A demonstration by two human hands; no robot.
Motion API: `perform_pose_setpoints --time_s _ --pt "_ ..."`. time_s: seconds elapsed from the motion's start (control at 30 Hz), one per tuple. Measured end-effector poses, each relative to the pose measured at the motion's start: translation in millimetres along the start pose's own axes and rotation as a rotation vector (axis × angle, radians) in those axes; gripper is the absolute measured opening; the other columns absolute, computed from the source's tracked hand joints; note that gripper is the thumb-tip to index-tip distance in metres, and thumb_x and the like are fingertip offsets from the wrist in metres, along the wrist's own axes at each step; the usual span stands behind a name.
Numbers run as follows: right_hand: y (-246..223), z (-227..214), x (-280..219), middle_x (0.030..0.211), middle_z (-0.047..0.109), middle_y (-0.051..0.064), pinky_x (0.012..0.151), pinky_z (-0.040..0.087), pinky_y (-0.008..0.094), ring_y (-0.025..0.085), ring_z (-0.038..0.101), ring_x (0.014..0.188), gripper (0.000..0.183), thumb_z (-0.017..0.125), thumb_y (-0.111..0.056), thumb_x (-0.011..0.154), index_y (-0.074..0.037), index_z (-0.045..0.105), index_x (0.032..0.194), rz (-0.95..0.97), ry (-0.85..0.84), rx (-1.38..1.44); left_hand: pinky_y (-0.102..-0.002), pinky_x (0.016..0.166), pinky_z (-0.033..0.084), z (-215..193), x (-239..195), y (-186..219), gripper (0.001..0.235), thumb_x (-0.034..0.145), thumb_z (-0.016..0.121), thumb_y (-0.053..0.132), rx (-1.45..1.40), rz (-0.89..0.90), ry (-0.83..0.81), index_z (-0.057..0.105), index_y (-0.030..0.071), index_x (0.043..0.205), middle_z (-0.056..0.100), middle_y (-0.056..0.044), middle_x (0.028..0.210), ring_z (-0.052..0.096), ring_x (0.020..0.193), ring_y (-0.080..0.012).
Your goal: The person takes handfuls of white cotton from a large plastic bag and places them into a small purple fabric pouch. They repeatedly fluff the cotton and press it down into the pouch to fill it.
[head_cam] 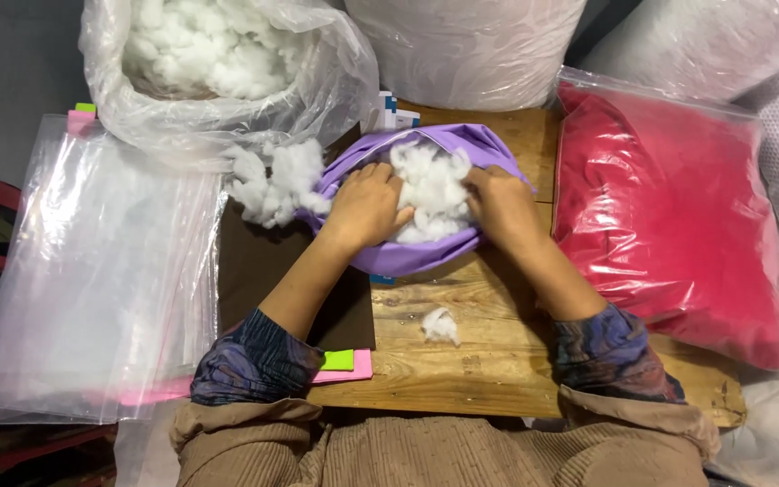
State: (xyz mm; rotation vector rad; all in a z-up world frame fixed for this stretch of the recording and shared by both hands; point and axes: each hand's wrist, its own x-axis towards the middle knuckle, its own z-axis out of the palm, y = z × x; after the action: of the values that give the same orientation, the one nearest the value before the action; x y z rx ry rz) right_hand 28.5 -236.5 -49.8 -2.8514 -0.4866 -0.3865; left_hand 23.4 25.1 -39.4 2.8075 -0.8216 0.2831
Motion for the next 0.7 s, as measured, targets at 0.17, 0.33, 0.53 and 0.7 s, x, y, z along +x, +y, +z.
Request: perform_pose_setpoints --time_s 0.17,0.33,0.53,0.7 --pt "-42.0 -88.0 -15.6 0.102 0.075 0.011 0.08 0.059 0.051 0.036 0.075 0.094 0.03 0.07 -0.025 0.09 -0.026 0.064 0.12 0.072 -0.094 0.012 -0.052 0.089 0.054 -80.0 -8.6 0.3 0.036 0.089 0.073 0.025 -0.421 0.032 0.082 0.071 0.0 0.116 0.064 -0.023 0.118 0.065 0.111 -0.0453" --pt "-73.6 -83.5 -10.0 0.121 0.067 0.012 0.085 0.056 0.049 0.038 0.069 0.109 0.03 0.066 -0.032 0.1 -0.025 0.061 0.129 -0.087 0.138 -0.002 -0.046 0.075 0.056 -103.8 -25.3 -18.4 0.018 0.084 0.075 0.007 -0.337 -0.062 0.162 0.076 0.013 0.101 0.066 -0.011 0.099 0.072 0.086 -0.0325" --pt "-77.8 -28.5 8.6 0.148 0.052 0.022 0.118 0.03 0.062 0.049 0.036 0.147 0.055 0.055 -0.041 0.101 -0.02 0.048 0.152 -0.281 -0.297 -0.126 -0.051 0.079 0.059 14.7 3.7 -40.3 0.028 0.078 0.077 0.018 -0.124 -0.187 -0.195 0.076 0.021 0.106 0.069 -0.013 0.104 0.074 0.096 -0.036" --pt "-87.2 -109.3 -13.6 0.154 0.042 0.029 0.107 0.037 0.07 0.063 0.037 0.138 0.057 0.063 -0.032 0.098 -0.014 0.049 0.15 -0.331 -0.177 0.074 -0.052 0.064 0.06 -45.2 -16.0 -8.3 0.026 0.084 0.069 0.007 -0.031 -0.063 -0.025 0.071 0.002 0.109 0.063 -0.023 0.1 0.074 0.078 -0.0451"
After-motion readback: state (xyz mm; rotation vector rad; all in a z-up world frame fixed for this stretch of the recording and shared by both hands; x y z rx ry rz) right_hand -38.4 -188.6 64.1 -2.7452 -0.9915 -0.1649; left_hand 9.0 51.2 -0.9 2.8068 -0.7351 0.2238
